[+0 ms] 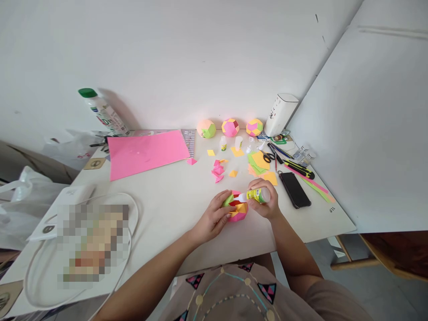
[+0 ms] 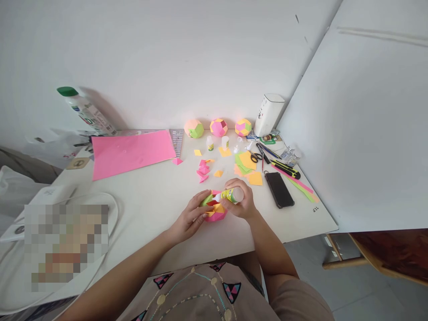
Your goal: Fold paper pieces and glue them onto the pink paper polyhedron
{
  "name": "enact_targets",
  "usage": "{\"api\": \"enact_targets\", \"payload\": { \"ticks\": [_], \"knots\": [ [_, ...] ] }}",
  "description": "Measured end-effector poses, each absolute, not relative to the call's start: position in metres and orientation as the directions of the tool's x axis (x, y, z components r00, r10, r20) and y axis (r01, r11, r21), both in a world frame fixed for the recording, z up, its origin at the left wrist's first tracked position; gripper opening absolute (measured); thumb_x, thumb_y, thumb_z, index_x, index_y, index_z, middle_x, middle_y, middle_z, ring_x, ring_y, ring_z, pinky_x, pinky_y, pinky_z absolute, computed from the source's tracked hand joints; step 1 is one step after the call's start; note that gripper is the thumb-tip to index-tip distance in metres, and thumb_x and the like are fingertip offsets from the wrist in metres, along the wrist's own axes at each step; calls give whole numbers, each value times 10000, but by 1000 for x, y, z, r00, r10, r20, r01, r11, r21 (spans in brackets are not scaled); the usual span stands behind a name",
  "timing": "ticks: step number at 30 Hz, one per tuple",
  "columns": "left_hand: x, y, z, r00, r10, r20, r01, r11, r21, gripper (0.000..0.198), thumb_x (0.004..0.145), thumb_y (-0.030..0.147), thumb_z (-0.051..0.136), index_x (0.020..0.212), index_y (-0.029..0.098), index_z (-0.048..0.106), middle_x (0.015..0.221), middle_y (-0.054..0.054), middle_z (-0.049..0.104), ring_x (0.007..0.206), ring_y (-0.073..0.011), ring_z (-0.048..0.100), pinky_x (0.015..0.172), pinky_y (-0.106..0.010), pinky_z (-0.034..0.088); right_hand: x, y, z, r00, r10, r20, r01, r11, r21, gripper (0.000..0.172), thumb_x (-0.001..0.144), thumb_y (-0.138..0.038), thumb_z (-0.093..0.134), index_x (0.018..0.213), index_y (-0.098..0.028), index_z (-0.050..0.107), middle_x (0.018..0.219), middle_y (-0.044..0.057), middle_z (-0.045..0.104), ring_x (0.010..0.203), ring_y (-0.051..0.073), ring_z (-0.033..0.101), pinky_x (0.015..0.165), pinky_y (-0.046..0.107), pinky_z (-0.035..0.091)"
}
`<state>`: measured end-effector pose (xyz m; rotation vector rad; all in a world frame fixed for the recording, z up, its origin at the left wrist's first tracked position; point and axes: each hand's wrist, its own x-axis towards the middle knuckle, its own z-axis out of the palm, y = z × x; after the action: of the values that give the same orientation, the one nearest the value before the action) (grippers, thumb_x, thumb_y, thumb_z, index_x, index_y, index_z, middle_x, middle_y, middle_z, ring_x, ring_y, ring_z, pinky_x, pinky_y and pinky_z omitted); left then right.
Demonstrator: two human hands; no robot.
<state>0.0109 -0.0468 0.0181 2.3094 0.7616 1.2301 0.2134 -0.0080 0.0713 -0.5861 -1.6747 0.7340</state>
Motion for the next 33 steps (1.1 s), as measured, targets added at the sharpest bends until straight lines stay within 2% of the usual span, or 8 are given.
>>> {"api": "enact_targets", "payload": {
  "ticks": [12,15,19,21,24,28,31,33],
  "knots": [
    [11,-47,16,454,651,608,257,-750,610,333,943,141,390,1234,225,527,1475,-154,329,1375,-281,310,1063,-526,370,213,-9,71,-202,748,633,11,648,-762,294,693,-291,762,887,-219,552,811,45,605,745,199,595,654,358,499],
    [10,-48,16,424,707,567,216,-686,694,312,949,174,399,1198,236,575,1477,-135,339,1373,-274,318,1080,-510,352,215,-8,72,-135,781,610,-25,613,-790,235,729,-287,730,876,-217,560,801,42,596,745,188,586,646,346,495],
    [6,-48,19,315,851,421,90,-469,879,272,951,260,433,1120,263,647,1456,-96,377,1339,-258,374,1088,-484,342,217,-4,69,-70,849,524,-228,498,-837,169,796,-317,672,895,-238,560,833,17,578,545,103,521,436,244,430],
    [2,-47,21,229,906,357,-5,-366,931,234,931,301,486,1044,269,688,1356,-88,465,1281,-247,424,1056,-453,371,218,-2,68,-69,885,461,-327,416,-848,152,823,-352,641,888,-247,550,811,-4,570,453,70,464,359,209,370],
    [-3,-44,26,97,971,220,-183,-200,962,159,870,340,593,874,247,722,1011,-62,575,990,-188,545,859,-342,464,219,1,68,-53,925,377,-394,327,-859,182,832,-405,624,853,-241,549,764,-19,561,439,66,454,338,194,357],
    [-5,-40,32,117,993,-7,-462,60,885,176,801,362,680,745,196,698,717,-4,542,662,-106,493,654,-263,428,217,1,68,-57,933,356,-428,300,-852,192,824,-407,636,839,-233,556,764,-19,571,447,67,463,336,190,357],
    [-4,-38,35,188,977,-98,-604,193,773,188,749,351,735,729,168,697,694,-8,574,616,-91,497,582,-235,411,212,3,71,-100,928,359,-428,285,-858,197,815,-400,650,838,-232,549,771,-22,583,425,61,462,338,197,354],
    [-2,-38,37,225,962,-152,-653,265,710,189,715,321,769,740,147,700,743,-27,608,673,-108,550,615,-240,446,206,5,77,-140,924,355,-415,271,-869,225,797,-411,670,842,-233,540,783,-25,593,413,59,463,343,206,356]
  ]
}}
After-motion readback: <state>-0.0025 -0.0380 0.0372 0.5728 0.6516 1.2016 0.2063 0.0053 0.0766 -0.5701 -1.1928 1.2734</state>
